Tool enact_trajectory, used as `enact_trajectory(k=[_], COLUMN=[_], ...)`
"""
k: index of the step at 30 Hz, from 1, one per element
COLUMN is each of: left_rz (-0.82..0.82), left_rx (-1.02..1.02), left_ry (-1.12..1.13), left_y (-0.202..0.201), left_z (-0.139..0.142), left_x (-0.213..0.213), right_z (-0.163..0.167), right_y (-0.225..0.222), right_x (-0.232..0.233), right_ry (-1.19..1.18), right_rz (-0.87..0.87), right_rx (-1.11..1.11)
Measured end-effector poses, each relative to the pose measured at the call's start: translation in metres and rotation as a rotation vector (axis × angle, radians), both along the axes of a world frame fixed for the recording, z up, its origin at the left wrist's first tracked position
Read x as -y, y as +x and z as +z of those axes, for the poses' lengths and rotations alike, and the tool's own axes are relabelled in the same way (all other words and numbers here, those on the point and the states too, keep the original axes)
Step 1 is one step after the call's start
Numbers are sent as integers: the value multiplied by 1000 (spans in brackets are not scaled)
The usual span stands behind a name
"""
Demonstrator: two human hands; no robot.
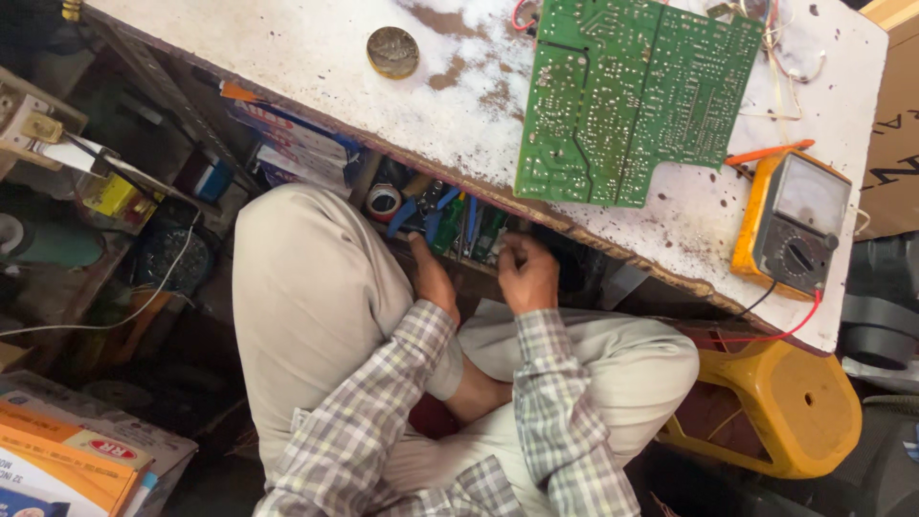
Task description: The person tests a circuit board with a multimeter, flips it over, and uses a soldering iron on the backside. They then handle a small white component and test it with the multimeter probes.
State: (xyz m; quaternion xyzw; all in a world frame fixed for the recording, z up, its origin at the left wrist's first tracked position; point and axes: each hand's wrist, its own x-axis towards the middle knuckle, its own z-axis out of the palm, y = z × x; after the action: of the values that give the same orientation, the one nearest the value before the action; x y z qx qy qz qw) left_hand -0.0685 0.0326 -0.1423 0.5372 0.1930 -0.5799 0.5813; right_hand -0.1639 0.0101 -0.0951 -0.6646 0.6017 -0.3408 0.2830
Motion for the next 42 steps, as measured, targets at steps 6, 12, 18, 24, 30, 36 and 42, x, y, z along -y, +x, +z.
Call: enact_trajectory(k=[6,12,18,24,30,36,42], left_rz=[-21,-51,10,63,197,260,278], left_rx=[-49,14,-119,23,114,144,-249], left_ry=[6,210,179,96,-3,-77,5], left_y=[-2,-9,0,0,5,16,14], left_z=[4,-4,-10,-23,-25,-21,-16], left_x=[-7,-27,-36,-27,-29,-30,-35], right_z=[10,11,-5,-15,-3,0,1], right_y=[-8,-11,-10,9,50,90,58], right_x=[-1,-21,-28,-24,-14,6,32], right_ry=[68,156,148,202,80,33,-407], right_rz=[90,124,145,51,188,233,223], right_rx=[47,-73,-85,-55,-32,-243,-539])
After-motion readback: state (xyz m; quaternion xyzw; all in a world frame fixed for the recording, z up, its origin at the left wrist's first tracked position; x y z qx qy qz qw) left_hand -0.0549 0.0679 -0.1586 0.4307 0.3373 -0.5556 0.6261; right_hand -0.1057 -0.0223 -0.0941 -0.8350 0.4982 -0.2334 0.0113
